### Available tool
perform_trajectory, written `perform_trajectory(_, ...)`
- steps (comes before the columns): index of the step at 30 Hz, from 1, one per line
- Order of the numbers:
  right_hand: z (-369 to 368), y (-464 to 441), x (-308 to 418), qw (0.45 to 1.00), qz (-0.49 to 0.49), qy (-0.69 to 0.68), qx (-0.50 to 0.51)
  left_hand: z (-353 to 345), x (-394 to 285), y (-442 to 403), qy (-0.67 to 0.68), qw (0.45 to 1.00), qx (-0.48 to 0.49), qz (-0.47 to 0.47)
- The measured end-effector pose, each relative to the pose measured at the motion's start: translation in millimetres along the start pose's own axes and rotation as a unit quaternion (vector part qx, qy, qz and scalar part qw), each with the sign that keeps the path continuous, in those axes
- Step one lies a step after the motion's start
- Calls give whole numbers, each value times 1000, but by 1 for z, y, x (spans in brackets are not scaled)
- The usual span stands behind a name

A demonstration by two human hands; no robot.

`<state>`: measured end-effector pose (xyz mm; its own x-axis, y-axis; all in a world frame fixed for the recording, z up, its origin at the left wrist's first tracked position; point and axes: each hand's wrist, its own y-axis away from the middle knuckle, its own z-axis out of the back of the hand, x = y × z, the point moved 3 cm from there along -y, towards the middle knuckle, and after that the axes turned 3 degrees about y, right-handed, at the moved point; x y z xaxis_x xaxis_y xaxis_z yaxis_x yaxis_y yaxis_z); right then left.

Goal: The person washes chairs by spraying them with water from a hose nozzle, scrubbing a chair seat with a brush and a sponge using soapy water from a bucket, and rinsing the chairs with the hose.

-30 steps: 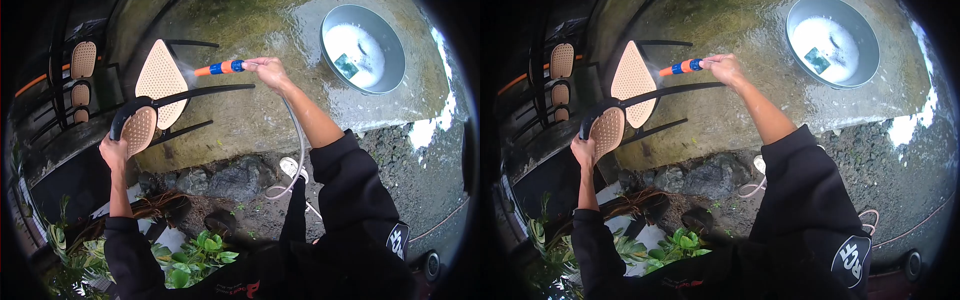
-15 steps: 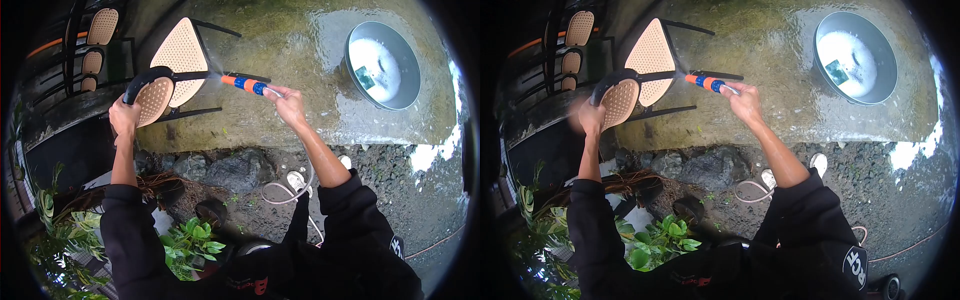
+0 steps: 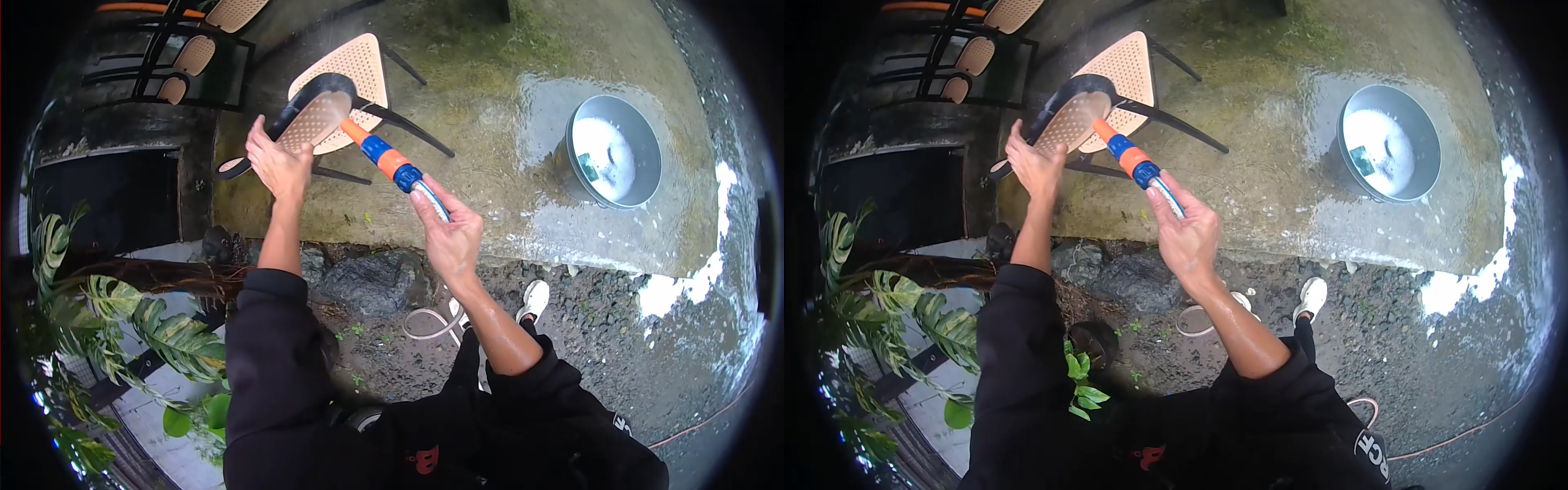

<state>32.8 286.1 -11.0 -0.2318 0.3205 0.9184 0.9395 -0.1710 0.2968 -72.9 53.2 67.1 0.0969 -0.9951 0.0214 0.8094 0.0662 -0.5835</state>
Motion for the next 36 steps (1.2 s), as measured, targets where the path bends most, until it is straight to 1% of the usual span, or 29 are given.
perform_trajectory(2,-1,8,12,999,2,14,32,11,27,51,42,985,53,161)
perform_trajectory(3,-1,10,13,998,48,38,-4,15,43,81,38,960,95,261)
perform_trajectory(4,1,14,16,993,94,61,-39,22,57,113,37,929,133,343)
perform_trajectory(5,2,17,20,993,97,69,-18,36,66,141,53,904,160,393)
perform_trajectory(6,3,19,22,992,75,97,9,48,80,172,56,882,202,423)
perform_trajectory(7,4,23,25,990,53,126,33,64,94,203,40,877,222,424)
perform_trajectory(8,3,28,30,988,56,134,49,80,110,237,17,877,241,415)
perform_trajectory(10,3,37,43,988,76,130,17,123,137,311,-16,848,255,465)
perform_trajectory(11,1,39,47,985,69,156,16,146,149,350,-25,825,260,500)
perform_trajectory(12,-3,42,53,983,75,162,33,173,157,390,-39,805,243,540)
perform_trajectory(14,-14,48,60,978,58,192,52,220,177,486,-85,755,240,605)
perform_trajectory(15,-23,50,60,974,100,197,49,250,168,515,-100,712,227,657)
perform_trajectory(16,-34,53,63,971,103,205,62,279,157,544,-116,664,217,706)
perform_trajectory(18,-55,63,68,968,81,221,87,321,151,631,-116,622,214,745)
perform_trajectory(19,-69,70,73,963,109,229,91,332,150,679,-146,589,318,729)
perform_trajectory(20,-82,73,70,960,113,236,103,342,148,722,-172,550,419,702)
perform_trajectory(21,-93,74,64,958,112,236,116,355,137,752,-145,496,304,800)
perform_trajectory(22,-105,77,61,956,113,235,130,364,125,781,-116,429,180,878)
perform_trajectory(23,-117,85,64,950,110,257,137,362,121,816,-214,426,256,841)
perform_trajectory(24,-127,89,59,946,115,263,148,365,119,830,-208,415,255,848)
perform_trajectory(26,-146,92,48,942,151,254,158,357,107,854,-76,359,255,894)
perform_trajectory(27,-156,98,46,938,156,260,167,357,103,811,-128,431,431,782)
perform_trajectory(29,-174,113,43,921,181,292,185,340,113,833,-165,513,425,727)
perform_trajectory(31,-185,114,31,909,190,317,196,328,125,832,-132,534,328,768)
perform_trajectory(32,-189,114,24,900,194,335,200,320,136,829,-86,507,242,823)
perform_trajectory(33,-192,121,23,899,197,348,176,321,139,800,-64,511,168,840)
perform_trajectory(34,-196,125,21,897,197,353,181,321,143,773,-43,512,92,853)
perform_trajectory(36,-199,124,12,901,111,380,180,300,172,785,-39,507,84,857)
